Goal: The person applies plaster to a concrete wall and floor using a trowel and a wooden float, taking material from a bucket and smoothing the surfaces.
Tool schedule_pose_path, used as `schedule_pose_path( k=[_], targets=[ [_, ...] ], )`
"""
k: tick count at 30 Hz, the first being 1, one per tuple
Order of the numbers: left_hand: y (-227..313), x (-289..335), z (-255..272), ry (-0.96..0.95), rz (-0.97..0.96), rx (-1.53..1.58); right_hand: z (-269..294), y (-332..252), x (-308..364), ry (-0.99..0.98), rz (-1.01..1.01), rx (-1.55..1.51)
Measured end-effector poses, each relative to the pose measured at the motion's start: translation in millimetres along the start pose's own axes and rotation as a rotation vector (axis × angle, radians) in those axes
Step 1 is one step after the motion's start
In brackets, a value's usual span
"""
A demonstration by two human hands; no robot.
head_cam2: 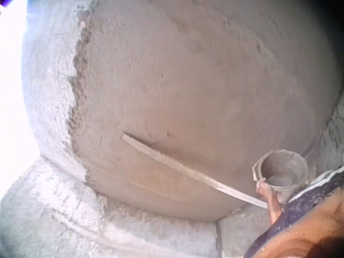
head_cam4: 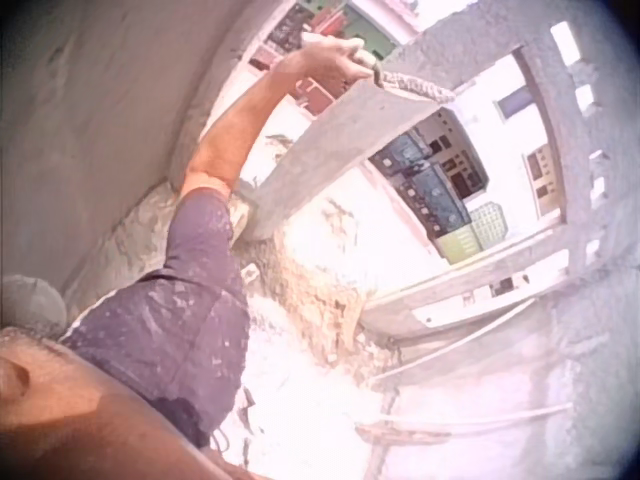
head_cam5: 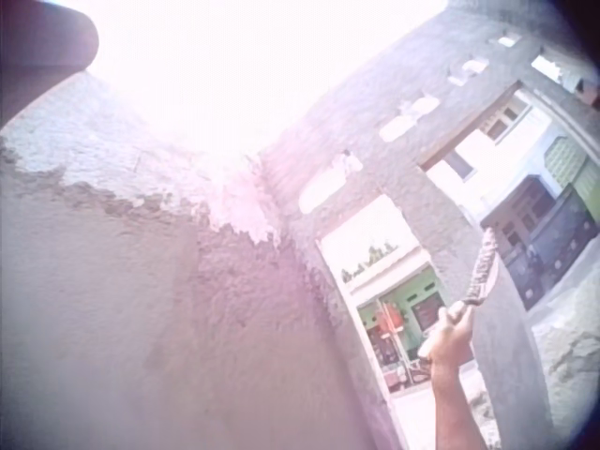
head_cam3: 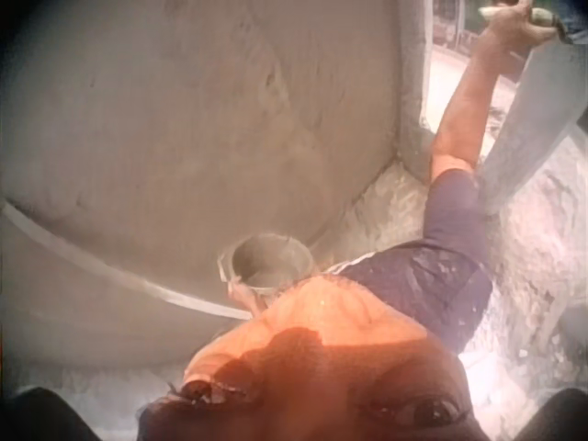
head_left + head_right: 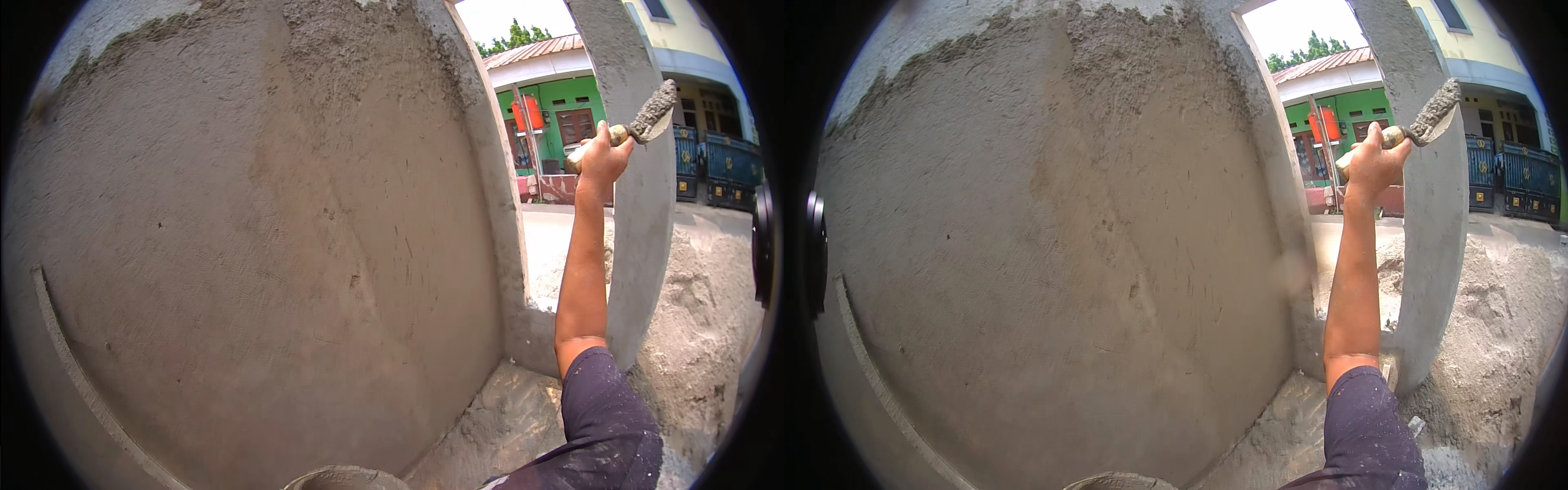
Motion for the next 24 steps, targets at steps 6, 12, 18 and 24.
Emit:
schedule_pose_path(
  k=[6,12,18,24],
  targets=[
    [-46,-22,-9,0.145,0.025,-0.132,-12,-41,-89,0.477,0.474,0.476],
    [-97,-34,-38,0.336,-0.014,-0.252,-84,-1,-112,0.595,0.593,0.483],
    [-81,12,-51,0.46,-0.043,-0.205,-277,57,-36,0.248,0.346,0.186],
    [-29,59,-111,0.45,0.044,-0.047,-495,-13,121,-1.041,0.683,0.3]
  ],
)
Point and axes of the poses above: each hand's wrist, its own x-axis away from the middle knuckle, its own z-axis out of the back of the hand, y = z × x, the point moved 5 cm from there along -x, towards the middle knuckle, and after that the axes turned 1 degree about x, right-handed, at the moved point
